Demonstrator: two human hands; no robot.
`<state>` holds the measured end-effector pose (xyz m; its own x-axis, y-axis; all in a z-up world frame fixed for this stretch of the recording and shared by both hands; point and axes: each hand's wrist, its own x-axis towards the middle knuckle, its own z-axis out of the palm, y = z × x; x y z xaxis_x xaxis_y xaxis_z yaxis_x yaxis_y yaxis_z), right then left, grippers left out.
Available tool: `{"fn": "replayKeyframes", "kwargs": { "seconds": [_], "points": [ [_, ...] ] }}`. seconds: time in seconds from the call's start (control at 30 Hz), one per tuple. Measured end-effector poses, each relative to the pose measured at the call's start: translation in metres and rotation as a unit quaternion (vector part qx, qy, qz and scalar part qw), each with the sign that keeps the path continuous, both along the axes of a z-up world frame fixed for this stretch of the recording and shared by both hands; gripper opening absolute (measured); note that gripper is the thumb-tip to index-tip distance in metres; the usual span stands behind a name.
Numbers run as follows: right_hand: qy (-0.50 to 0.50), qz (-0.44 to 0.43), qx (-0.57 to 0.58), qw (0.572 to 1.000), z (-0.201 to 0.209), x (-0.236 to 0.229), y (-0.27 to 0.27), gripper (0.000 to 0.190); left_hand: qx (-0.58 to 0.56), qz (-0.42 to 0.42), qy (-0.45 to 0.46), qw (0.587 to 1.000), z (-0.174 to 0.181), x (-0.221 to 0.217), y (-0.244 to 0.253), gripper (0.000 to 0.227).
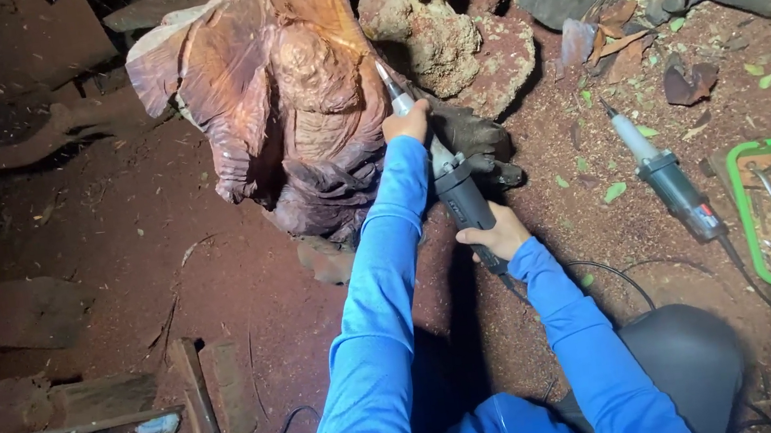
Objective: Carving intricate details into a large wooden statue using a power carving tool.
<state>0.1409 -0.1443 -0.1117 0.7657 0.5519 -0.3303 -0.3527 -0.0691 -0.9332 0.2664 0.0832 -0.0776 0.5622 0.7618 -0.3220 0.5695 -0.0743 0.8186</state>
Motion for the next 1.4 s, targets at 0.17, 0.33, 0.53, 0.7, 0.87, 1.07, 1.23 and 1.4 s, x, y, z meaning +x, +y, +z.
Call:
{"fn": "replayKeyframes", "kwargs": {
  "seconds": [0.17, 0.33, 0.53, 0.7, 0.87, 1.07, 1.23, 1.4],
  "points": [
    [0.125, -0.006, 0.089, 0.988, -0.028, -0.040, 0.012, 0.037, 0.026, -0.034, 0.022, 0.999, 0.019, -0.037, -0.008, 0.082],
    [0.186, -0.011, 0.143, 0.972, -0.024, -0.080, 0.032, 0.036, 0.049, -0.076, 0.073, 0.993, 0.028, -0.061, -0.002, 0.080],
    [0.218, -0.035, 0.182, 0.958, -0.028, -0.108, 0.055, 0.038, 0.101, -0.118, 0.140, 0.978, 0.050, -0.082, -0.005, 0.075],
    [0.219, -0.061, 0.181, 0.957, -0.020, -0.122, 0.065, 0.040, 0.107, -0.129, 0.124, 0.978, 0.042, -0.086, -0.001, 0.071],
    [0.205, -0.078, 0.174, 0.960, -0.022, -0.128, 0.072, 0.040, 0.100, -0.140, 0.126, 0.977, 0.035, -0.087, 0.003, 0.073],
    [0.170, -0.098, 0.171, 0.966, -0.037, -0.127, 0.084, 0.037, 0.092, -0.143, 0.123, 0.978, 0.032, -0.084, 0.007, 0.076],
    [0.107, -0.101, 0.148, 0.978, -0.076, -0.113, 0.098, 0.035, 0.073, -0.140, 0.096, 0.983, 0.012, -0.078, 0.016, 0.077],
    [0.101, -0.115, 0.155, 0.976, -0.086, -0.121, 0.107, 0.034, 0.077, -0.156, 0.099, 0.980, 0.012, -0.080, 0.019, 0.076]
  ]
}}
